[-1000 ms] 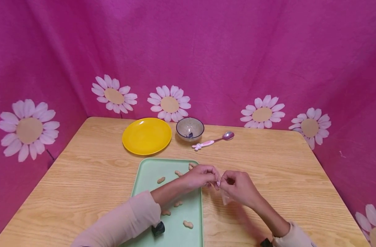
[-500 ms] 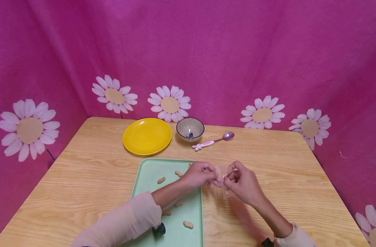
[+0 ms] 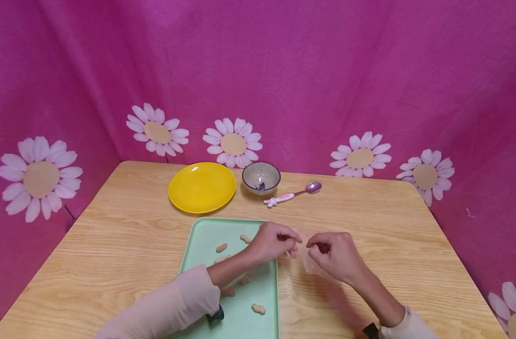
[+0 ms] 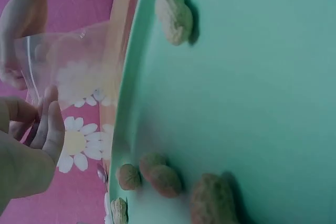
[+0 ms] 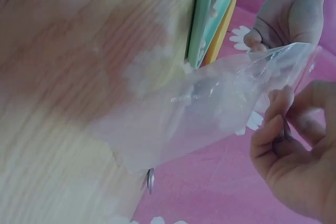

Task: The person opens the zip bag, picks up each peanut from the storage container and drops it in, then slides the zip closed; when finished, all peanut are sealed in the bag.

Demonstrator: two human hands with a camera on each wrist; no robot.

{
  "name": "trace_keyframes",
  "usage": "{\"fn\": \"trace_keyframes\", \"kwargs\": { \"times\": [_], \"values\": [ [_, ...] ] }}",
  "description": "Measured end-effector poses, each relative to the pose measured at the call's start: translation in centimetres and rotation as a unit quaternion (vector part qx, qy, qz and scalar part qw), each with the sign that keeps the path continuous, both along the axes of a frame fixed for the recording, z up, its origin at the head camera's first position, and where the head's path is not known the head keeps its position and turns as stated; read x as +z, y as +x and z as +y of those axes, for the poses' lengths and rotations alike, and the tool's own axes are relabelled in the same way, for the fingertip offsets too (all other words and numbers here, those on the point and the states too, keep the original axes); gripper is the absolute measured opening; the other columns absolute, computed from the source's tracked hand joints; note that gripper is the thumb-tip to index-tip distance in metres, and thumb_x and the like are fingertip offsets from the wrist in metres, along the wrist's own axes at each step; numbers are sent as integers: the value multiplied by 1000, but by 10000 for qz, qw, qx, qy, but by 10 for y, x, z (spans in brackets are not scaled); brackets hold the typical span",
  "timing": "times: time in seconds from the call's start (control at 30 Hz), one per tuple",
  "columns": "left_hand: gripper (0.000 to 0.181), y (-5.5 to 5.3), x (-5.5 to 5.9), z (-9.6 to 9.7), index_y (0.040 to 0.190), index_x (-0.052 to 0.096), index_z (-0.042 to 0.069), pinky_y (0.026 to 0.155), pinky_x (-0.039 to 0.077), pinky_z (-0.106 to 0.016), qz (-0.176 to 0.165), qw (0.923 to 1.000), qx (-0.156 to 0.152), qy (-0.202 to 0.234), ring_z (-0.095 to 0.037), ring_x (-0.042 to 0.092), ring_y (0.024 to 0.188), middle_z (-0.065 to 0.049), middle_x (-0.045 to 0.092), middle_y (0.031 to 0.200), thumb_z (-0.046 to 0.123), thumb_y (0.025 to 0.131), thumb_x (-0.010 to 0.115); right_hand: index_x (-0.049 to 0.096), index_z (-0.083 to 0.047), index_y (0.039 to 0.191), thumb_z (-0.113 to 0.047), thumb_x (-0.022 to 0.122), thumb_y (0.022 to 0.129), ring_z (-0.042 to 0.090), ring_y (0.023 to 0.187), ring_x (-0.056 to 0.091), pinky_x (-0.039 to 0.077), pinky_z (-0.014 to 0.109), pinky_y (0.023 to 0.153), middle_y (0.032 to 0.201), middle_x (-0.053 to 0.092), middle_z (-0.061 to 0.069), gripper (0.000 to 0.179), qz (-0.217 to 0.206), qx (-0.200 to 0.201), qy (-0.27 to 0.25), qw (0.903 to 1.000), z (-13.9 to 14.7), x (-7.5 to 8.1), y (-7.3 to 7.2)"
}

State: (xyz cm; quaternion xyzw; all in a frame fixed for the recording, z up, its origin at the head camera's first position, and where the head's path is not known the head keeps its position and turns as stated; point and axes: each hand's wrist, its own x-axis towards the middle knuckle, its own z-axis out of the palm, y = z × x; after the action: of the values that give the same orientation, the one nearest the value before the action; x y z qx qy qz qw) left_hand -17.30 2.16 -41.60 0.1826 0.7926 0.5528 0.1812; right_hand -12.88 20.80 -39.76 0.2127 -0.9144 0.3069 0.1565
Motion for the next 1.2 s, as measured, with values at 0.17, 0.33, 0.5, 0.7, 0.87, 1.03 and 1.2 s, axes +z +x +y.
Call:
{"fn": "trace_keyframes", "kwargs": {
  "times": [0.17, 0.33, 0.5, 0.7, 0.87, 1.03, 1.2],
  "values": [
    [14, 3, -1, 1, 92, 76, 11, 59, 49, -20, 500, 9978, -101, -413, -5, 62, 66, 4, 70, 71, 19, 89, 64, 63, -18, 65, -9, 67, 72, -5, 51, 42, 36, 10, 47, 56, 52, -14, 13, 389, 471, 160, 9980, 6, 1, -2],
    [16, 3, 0, 0, 91, 76, 13, 60, 49, -16, 900, 9932, -171, -713, -3, 57, 65, 7, 69, 74, 26, 84, 72, 60, -22, 65, -25, 74, 74, -4, 51, 38, 31, 8, 47, 58, 48, -14, 17, 837, 866, 630, 9907, 11, 1, -4],
    [22, 3, 0, -2, 97, 74, 10, 61, 48, -15, 820, 9926, -329, -829, -2, 56, 67, 6, 69, 76, 23, 80, 77, 58, -19, 70, -48, 77, 72, -2, 61, 39, 34, 13, 53, 72, 49, -12, 34, 1125, 858, 1127, 9835, 17, 0, -6],
    [24, 2, -2, -3, 102, 73, 10, 60, 49, -17, 606, 9950, -370, -708, -4, 58, 66, 5, 68, 73, 15, 79, 76, 52, -20, 79, -53, 80, 67, 11, 90, 56, 49, 30, 74, 100, 58, -6, 45, 599, 721, 1032, 9902, 21, -2, -6],
    [27, 1, -1, -3, 104, 73, 9, 60, 50, -16, 779, 9948, -401, -512, -3, 61, 65, 2, 71, 75, 13, 78, 78, 43, -19, 86, -43, 83, 68, 20, 108, 62, 51, 41, 85, 120, 65, 2, 50, -224, 680, 419, 9966, 20, -10, -6],
    [34, 1, 0, -3, 110, 71, 11, 62, 51, -16, 712, 9957, -336, -490, -1, 61, 66, 3, 71, 76, 15, 77, 79, 47, -15, 92, -32, 86, 66, 21, 105, 65, 51, 44, 86, 112, 70, 4, 49, -311, 700, -50, 9971, 21, -20, -7],
    [36, 0, -2, -2, 112, 70, 10, 63, 52, -16, 783, 9953, -324, -467, -3, 64, 68, 1, 71, 77, 12, 77, 78, 48, -14, 128, -29, 86, 67, 30, 107, 65, 48, 55, 90, 117, 68, 9, 74, -404, 743, -268, 9961, 21, -26, -8]
  ]
}}
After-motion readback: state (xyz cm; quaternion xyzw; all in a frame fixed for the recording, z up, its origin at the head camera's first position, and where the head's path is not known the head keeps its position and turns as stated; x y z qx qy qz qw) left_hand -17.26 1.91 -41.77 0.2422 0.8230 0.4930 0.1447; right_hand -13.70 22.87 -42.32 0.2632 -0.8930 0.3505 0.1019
